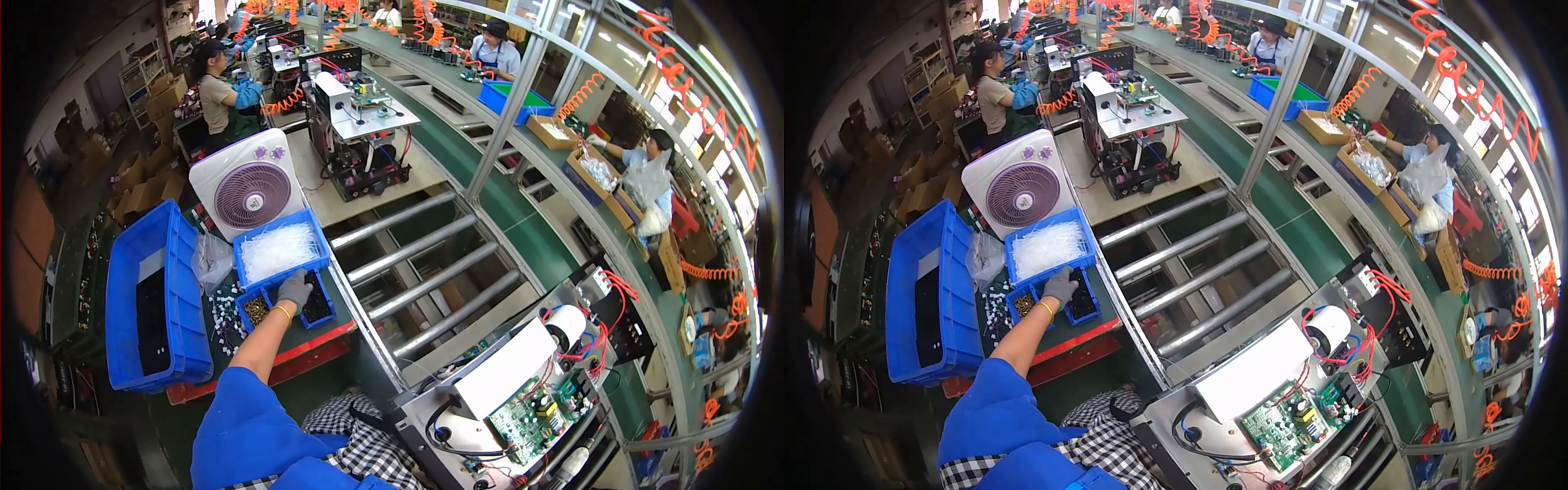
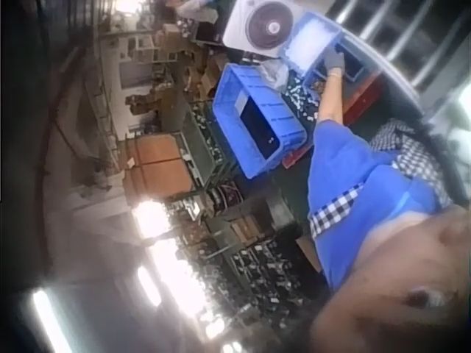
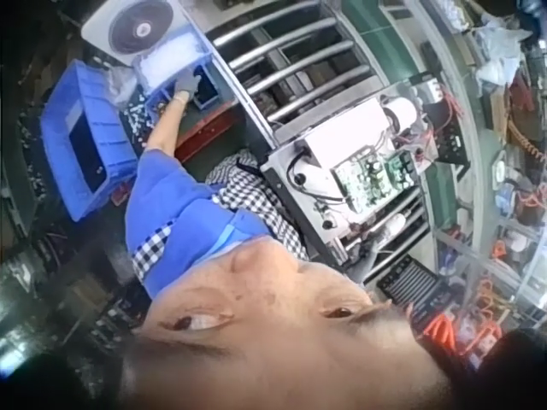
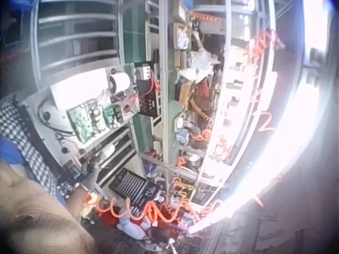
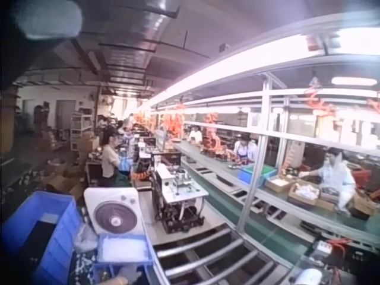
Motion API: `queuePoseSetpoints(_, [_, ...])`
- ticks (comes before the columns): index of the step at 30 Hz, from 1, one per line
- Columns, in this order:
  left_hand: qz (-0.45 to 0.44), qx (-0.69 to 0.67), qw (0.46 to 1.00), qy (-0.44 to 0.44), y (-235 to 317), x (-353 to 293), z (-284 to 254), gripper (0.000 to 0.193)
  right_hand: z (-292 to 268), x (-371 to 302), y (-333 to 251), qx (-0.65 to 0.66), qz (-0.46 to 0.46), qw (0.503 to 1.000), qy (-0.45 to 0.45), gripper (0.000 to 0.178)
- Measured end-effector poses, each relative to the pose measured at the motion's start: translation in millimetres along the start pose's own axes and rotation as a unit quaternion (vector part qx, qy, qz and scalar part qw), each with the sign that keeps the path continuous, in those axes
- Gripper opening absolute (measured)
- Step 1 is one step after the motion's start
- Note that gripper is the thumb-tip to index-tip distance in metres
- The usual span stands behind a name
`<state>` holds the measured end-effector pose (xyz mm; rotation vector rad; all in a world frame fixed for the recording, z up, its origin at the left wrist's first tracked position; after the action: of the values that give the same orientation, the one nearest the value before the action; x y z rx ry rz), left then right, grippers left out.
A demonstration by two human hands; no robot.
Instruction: The person assembles an industrial electronic component by wiring a circuit board, then installing the outer casing with screws using an electric screwdriver.
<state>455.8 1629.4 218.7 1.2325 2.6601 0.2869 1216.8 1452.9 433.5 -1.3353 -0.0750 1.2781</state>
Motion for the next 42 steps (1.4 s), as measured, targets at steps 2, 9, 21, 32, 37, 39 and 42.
queuePoseSetpoints(2, [-0.004,0.086,0.996,-0.006,12.3,-5.5,7.1,0.043,6.5,0.2,1.9,0.032,0.025,0.999,0.004,0.026])
queuePoseSetpoints(9, [-0.036,0.256,0.966,-0.028,28.2,0.8,18.8,0.041,30.8,-1.6,-3.3,-0.002,-0.018,0.998,-0.059,0.033])
queuePoseSetpoints(21, [-0.023,0.14,0.99,0.024,2.4,15.0,27.1,0.021,102.1,37.5,-14.0,-0.007,-0.059,0.983,-0.173,0.034])
queuePoseSetpoints(32, [-0.064,-0.562,0.82,-0.086,77.2,-22.8,-80.8,0.021,163.4,41.6,-12.4,0.002,-0.092,0.969,-0.229,0.035])
queuePoseSetpoints(37, [0.166,-0.646,0.677,-0.31,266.8,-77.6,-187.6,0.03,99.0,-2.9,-12.9,0.056,-0.144,0.98,-0.122,0.036])
queuePoseSetpoints(39, [0.239,-0.605,0.645,-0.401,342.7,-114.0,-214.3,0.029,60.3,-27.0,-10.6,0.095,-0.18,0.978,-0.049,0.036])
queuePoseSetpoints(42, [0.304,-0.52,0.579,-0.55,446.4,-181.9,-226.3,0.032,25.2,-74.7,-6.7,0.119,-0.216,0.964,-0.104,0.051])
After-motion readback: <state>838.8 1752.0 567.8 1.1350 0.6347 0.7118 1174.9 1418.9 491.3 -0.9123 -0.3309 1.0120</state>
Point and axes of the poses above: each hand's wrist, its own x-axis towards the middle knuckle, its own z-axis out of the palm, y = z × x, the point moved 3 cm from there along x, towards the middle knuckle, and after that the axes turned 12 degrees about x, right-handed, at the moved point
